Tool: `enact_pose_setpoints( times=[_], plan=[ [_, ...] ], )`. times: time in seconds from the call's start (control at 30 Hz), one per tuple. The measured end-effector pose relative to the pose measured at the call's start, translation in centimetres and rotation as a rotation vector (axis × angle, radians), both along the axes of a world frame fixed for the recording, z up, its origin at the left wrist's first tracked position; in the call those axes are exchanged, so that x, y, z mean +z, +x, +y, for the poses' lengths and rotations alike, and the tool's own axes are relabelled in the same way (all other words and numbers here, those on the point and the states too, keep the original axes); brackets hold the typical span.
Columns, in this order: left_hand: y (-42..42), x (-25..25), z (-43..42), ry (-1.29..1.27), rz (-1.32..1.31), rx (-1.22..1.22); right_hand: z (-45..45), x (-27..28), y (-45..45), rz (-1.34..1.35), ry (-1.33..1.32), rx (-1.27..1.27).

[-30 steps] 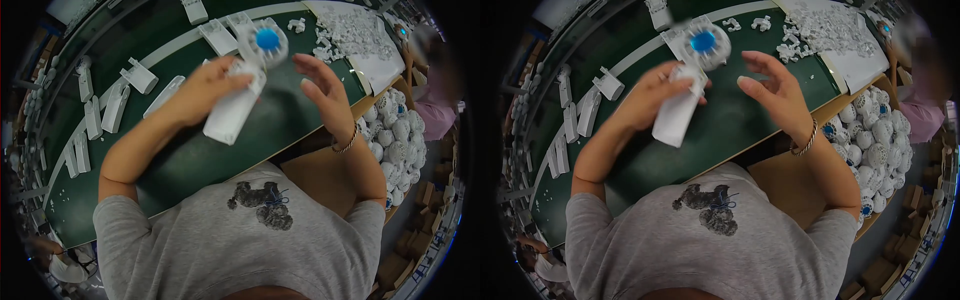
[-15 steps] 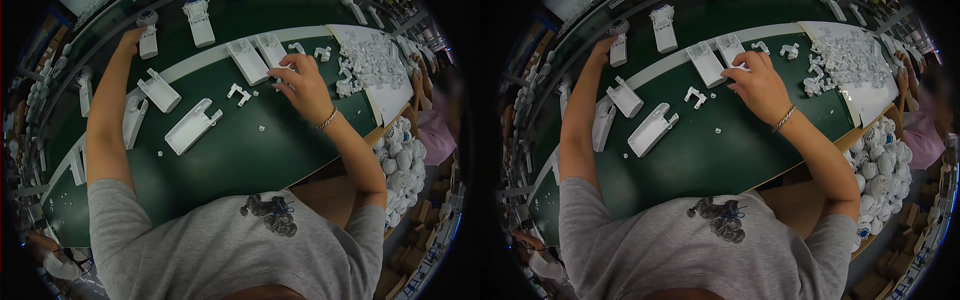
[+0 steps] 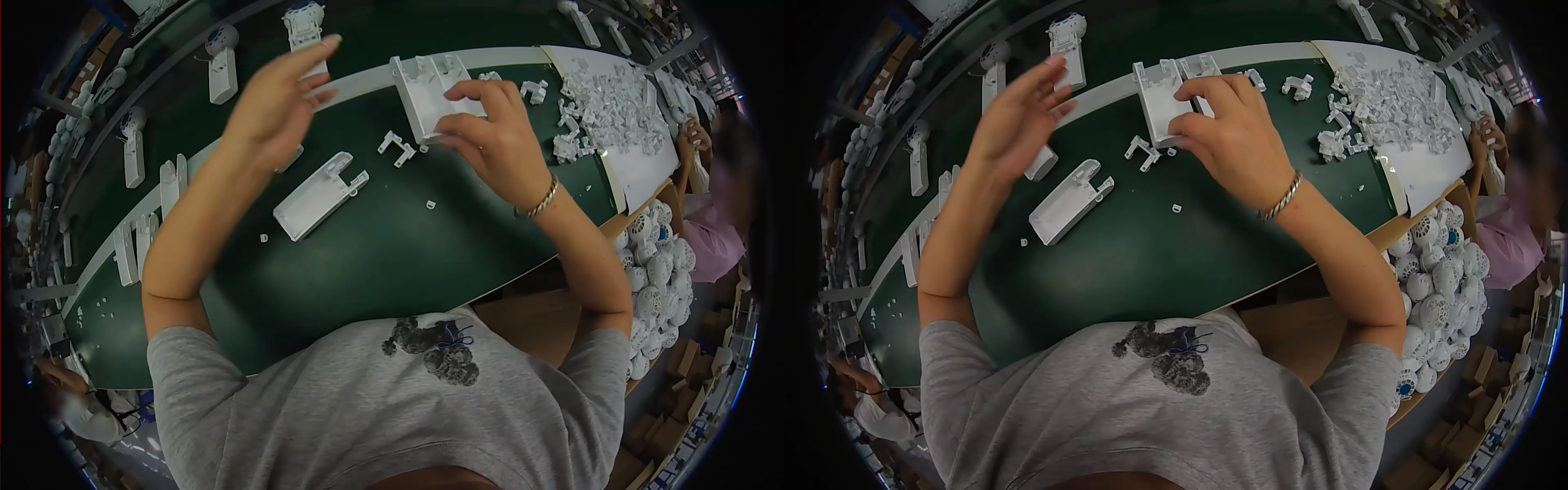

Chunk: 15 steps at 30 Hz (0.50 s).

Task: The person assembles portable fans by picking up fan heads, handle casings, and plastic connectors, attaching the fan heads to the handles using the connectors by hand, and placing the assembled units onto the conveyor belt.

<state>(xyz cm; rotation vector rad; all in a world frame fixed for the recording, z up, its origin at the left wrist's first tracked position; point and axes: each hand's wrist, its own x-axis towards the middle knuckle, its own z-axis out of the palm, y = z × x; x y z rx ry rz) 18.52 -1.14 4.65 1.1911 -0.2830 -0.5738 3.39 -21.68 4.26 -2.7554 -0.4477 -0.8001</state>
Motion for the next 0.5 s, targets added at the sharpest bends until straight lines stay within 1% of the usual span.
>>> enact_pose_setpoints(
  times=[0.03,0.1,0.17,0.2,0.23,0.27,0.3,0.33,0.37,0.43,0.5],
  plan=[
    [-2.6,0.5,-0.6,-0.035,0.115,-0.081,0.7,1.0,-1.3,-0.004,0.008,-0.006],
    [-6.7,0.6,-1.8,-0.1,0.217,-0.289,2.0,2.1,-3.9,-0.014,0.018,-0.017],
    [-8.9,-0.5,-2.9,-0.234,0.397,-0.495,3.3,2.6,-6.2,0.01,0.02,-0.006],
    [-10.3,-0.7,-3.4,-0.266,0.496,-0.461,3.6,2.6,-7.2,0.022,0.021,-0.004],
    [-10.8,-1.3,-3.5,-0.306,0.553,-0.521,3.6,2.5,-8.0,0.029,0.013,0.03],
    [-11.2,-1.9,-3.5,-0.344,0.61,-0.581,3.5,2.6,-8.8,0.073,0.151,0.037],
    [-11.7,-2.1,-3.7,-0.281,0.625,-0.557,3.2,2.9,-9.6,0.113,0.291,0.044],
    [-11.8,-2.3,-3.4,-0.29,0.657,-0.6,2.8,3.1,-10.4,0.151,0.432,0.052],
    [-11.8,-2.4,-3.1,-0.298,0.692,-0.641,1.2,3.0,-10.9,0.132,0.443,-0.003],
    [-11.8,-2.1,-2.8,-0.25,0.629,-0.632,-3.1,1.9,-11.5,0.099,0.325,-0.192],
    [-11.5,-2.1,-2.5,-0.253,0.589,-0.664,-7.6,0.4,-13.1,0.18,0.325,-0.441]
  ],
)
